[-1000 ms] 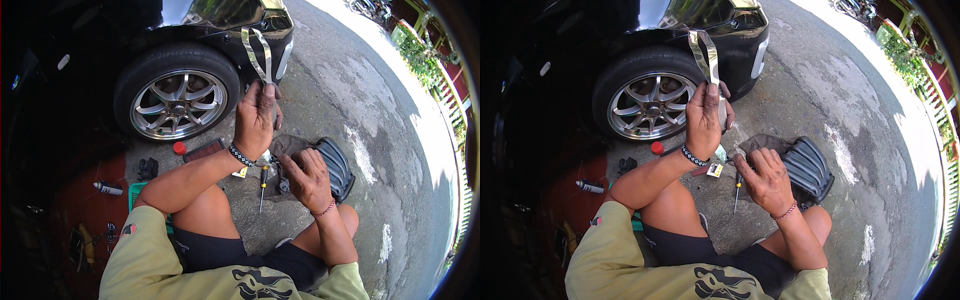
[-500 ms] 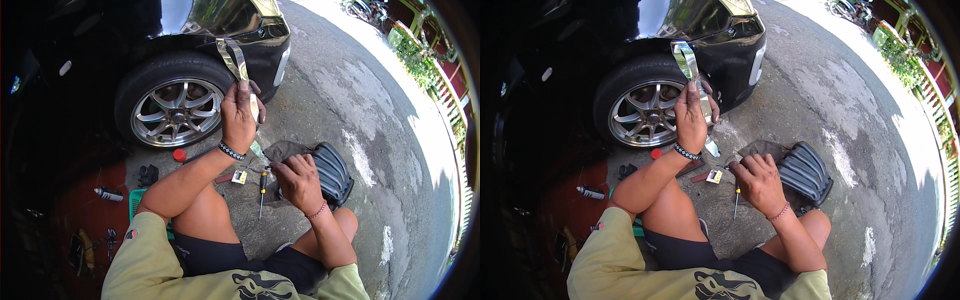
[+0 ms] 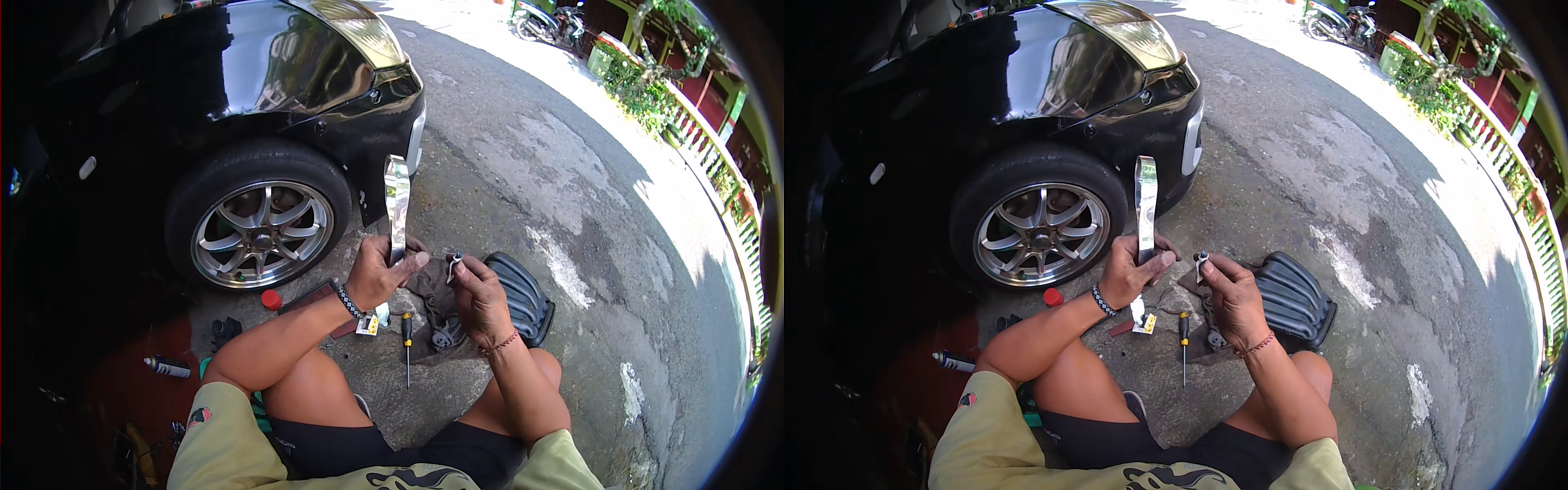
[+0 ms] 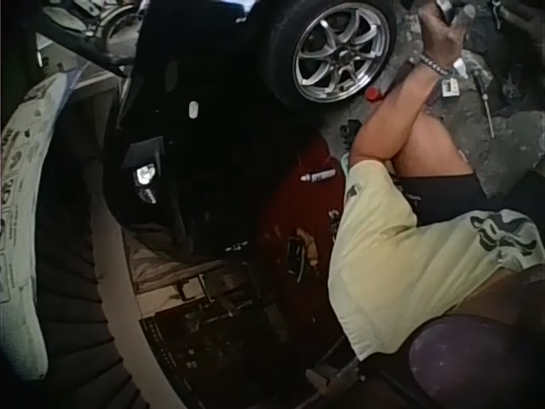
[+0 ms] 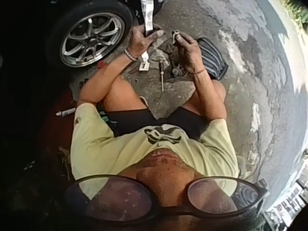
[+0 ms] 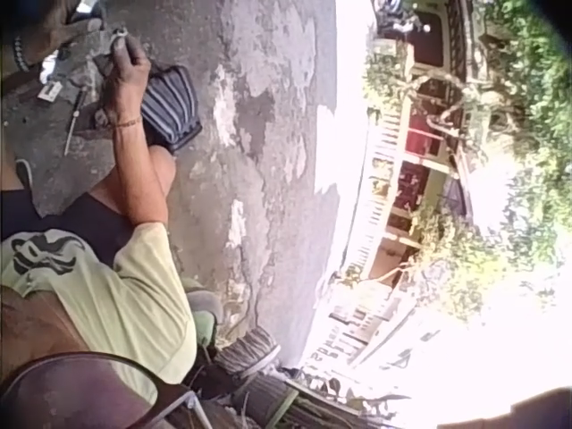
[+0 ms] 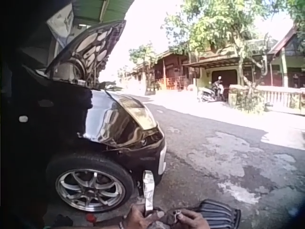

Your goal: Applying sealant or adhesive to a metal strap and preparing a car intake part for repair.

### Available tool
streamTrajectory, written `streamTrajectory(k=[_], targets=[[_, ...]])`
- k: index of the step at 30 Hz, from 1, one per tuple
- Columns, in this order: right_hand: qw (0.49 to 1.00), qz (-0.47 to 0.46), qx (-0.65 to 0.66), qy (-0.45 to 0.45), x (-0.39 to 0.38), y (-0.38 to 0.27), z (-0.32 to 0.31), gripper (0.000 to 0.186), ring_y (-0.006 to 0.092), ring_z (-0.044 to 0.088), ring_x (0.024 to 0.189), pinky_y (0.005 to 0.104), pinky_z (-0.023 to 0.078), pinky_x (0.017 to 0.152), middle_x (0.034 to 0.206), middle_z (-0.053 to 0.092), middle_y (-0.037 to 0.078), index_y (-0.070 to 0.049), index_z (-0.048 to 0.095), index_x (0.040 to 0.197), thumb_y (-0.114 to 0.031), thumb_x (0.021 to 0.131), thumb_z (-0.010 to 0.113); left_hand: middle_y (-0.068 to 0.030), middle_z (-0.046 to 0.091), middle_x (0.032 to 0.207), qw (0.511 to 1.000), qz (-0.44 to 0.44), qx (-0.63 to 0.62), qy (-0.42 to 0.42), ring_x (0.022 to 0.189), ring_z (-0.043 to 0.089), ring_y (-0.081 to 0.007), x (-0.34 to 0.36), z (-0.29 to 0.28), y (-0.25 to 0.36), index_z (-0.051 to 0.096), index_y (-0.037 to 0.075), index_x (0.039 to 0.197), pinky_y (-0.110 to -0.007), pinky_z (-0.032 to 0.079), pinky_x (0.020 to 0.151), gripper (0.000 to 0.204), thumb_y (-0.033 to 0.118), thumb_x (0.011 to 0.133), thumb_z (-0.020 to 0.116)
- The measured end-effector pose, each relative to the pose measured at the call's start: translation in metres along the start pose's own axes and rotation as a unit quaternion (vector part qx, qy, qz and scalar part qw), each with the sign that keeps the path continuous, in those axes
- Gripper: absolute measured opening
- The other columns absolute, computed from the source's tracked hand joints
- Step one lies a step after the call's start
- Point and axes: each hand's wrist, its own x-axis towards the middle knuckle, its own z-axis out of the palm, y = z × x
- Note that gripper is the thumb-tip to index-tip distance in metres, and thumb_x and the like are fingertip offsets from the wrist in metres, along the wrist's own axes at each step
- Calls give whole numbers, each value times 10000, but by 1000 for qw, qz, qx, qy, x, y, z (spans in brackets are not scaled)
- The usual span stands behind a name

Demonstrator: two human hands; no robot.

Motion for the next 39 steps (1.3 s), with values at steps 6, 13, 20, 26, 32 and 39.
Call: streamTrajectory(k=[6,13,20,26,32,39], targets=[[998,-13,-60,18,3,0,12,226,96,565,873,255,440,810,949,665,22,10,678,1052,-103,863,731,22,583,610,997,25,71,-22,547,505,-32,-2,8,10,688,-29,887,-213,400,501,215,170,844,754],[984,-10,-149,-98,51,6,50,334,111,588,891,252,454,823,960,675,53,33,673,1091,-200,861,744,-10,645,666,986,62,113,111,524,524,-38,-11,-36,19,691,-23,916,-194,388,469,155,113,856,737],[946,-26,-156,-284,96,122,36,236,91,615,658,241,503,564,804,679,48,-17,675,1098,-153,906,682,10,571,596,957,30,185,220,479,466,-28,-55,-88,57,671,-17,977,-184,283,439,186,109,856,733],[637,59,-695,-328,29,379,-50,222,413,659,914,477,535,811,1031,644,267,-8,656,1012,-106,889,499,9,592,600,943,-90,189,258,477,483,-36,-89,-96,77,687,-27,862,-190,341,442,147,89,809,759],[669,46,-675,-309,-12,450,-111,268,440,645,929,496,524,848,1116,605,283,-10,629,1065,-96,933,413,15,596,585,926,-120,243,263,478,483,-25,-114,-92,83,691,-24,860,-190,337,438,144,77,796,772],[928,192,-269,-173,67,326,0,161,162,680,824,301,551,710,884,702,99,-7,634,1027,-2,869,667,14,612,593,911,-202,259,249,498,490,-20,-118,-99,85,707,-28,842,-199,353,444,150,91,791,784]])
